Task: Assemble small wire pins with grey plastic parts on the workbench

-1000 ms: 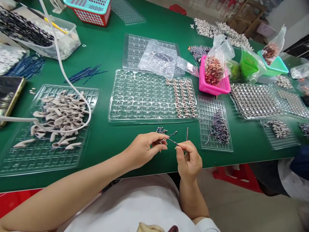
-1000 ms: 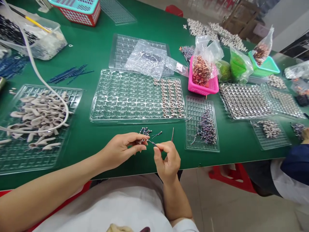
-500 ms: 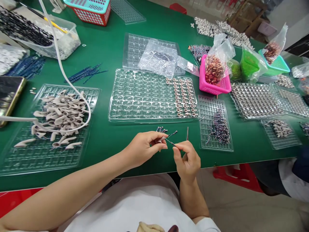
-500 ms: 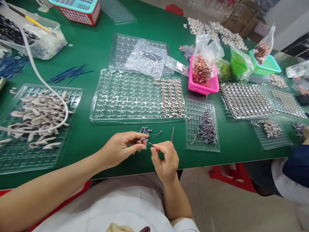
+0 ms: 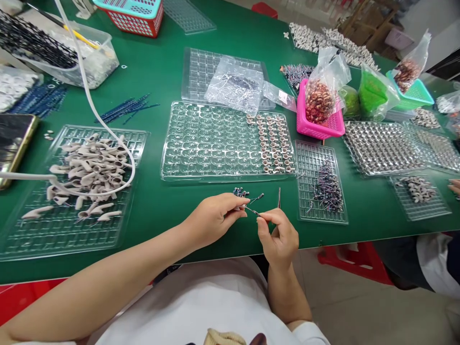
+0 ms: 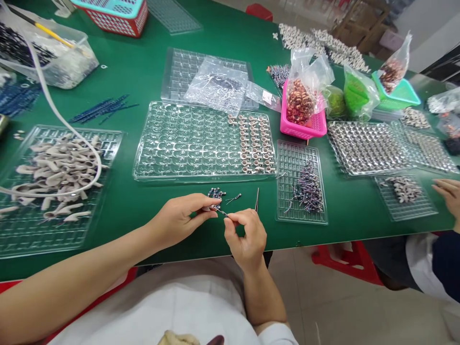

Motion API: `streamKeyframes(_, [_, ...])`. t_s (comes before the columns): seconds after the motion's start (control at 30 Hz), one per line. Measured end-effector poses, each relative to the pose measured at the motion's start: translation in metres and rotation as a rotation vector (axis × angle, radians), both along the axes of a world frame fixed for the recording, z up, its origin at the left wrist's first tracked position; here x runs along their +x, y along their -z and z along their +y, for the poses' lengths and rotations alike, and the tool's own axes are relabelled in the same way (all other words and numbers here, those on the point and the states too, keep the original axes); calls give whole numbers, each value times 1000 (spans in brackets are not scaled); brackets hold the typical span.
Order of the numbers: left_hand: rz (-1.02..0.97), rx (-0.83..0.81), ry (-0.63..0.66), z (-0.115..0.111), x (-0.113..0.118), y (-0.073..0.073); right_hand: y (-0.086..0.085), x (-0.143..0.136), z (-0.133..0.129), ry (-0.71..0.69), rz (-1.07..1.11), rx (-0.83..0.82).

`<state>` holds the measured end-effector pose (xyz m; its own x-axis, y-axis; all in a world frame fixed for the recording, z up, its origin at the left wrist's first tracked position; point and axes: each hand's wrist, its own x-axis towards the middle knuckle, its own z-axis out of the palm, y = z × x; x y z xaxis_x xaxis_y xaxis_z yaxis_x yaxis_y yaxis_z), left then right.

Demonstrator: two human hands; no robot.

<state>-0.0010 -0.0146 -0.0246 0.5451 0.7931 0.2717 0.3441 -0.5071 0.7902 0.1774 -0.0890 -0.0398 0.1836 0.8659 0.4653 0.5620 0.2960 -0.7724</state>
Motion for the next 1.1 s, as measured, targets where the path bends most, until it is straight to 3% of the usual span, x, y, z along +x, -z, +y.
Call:
streamKeyframes(0.33, [23, 230, 45, -2, 2, 6, -2, -1, 4, -54, -39, -58])
streamKeyframes(1.1, [96, 318, 110, -3, 1, 13, -2, 0, 8, -98, -95, -46])
